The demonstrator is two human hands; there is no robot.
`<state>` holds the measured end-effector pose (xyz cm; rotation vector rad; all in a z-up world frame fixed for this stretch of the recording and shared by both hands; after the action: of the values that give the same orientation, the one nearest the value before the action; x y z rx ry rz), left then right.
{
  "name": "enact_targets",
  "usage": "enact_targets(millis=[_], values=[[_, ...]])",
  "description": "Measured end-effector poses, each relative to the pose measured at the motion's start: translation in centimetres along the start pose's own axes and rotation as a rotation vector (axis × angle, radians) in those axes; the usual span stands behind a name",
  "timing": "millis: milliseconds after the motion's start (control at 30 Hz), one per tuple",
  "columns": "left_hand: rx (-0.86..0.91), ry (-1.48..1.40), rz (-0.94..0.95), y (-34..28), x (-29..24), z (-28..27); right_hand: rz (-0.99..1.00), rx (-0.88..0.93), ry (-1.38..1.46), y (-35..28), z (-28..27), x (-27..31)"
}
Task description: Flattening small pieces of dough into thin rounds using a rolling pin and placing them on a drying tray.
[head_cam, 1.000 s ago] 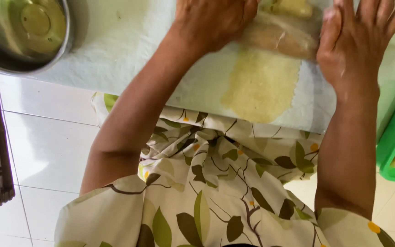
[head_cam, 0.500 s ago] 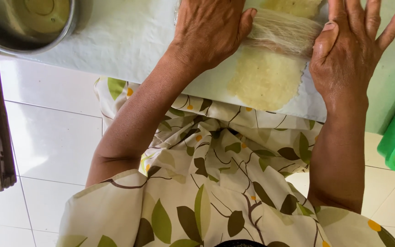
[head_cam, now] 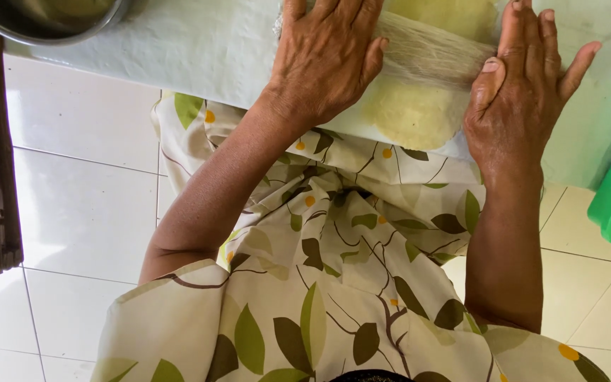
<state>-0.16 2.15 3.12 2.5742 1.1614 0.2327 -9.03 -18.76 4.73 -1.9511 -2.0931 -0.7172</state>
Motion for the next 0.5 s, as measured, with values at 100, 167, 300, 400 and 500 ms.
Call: enact_targets(millis=[100, 167, 300, 400, 500], values=[[0.027, -0.007, 0.004, -0.9, -0.2, -0.3, 0.023, -0.002, -0.009, -1.1, 0.4, -0.2], [0.052, -0.007, 0.003, -1.3, -0.3, -0.6, 0.066, 0.017, -0.032, -1.6, 0.5, -0.1], [0.115, -0.008, 0.001, -2.0, -0.4, -0.8, 0.092, 0.018, -0.016, -2.1, 0.7, 0.6], [0.129, 0.008, 0.008, -2.6, -0.5, -1.1, 0.102, 0.003, -0.013, -2.6, 0.9, 0.9], [0.192, -0.029, 0.007, -3.5, -0.7, -1.5, 0.120, 0.009, -0.038, -3.6, 1.1, 1.3]])
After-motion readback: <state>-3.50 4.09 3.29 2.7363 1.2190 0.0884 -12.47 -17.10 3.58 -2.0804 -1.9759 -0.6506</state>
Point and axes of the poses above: each hand's wrist, its own y-axis towards the middle knuckle, its own z-axis out of the palm, x = y × z, the point moved 6 cm from there along y, towards the middle knuckle, and after that the axes turned 15 degrees about y, right-handed, at the moved point
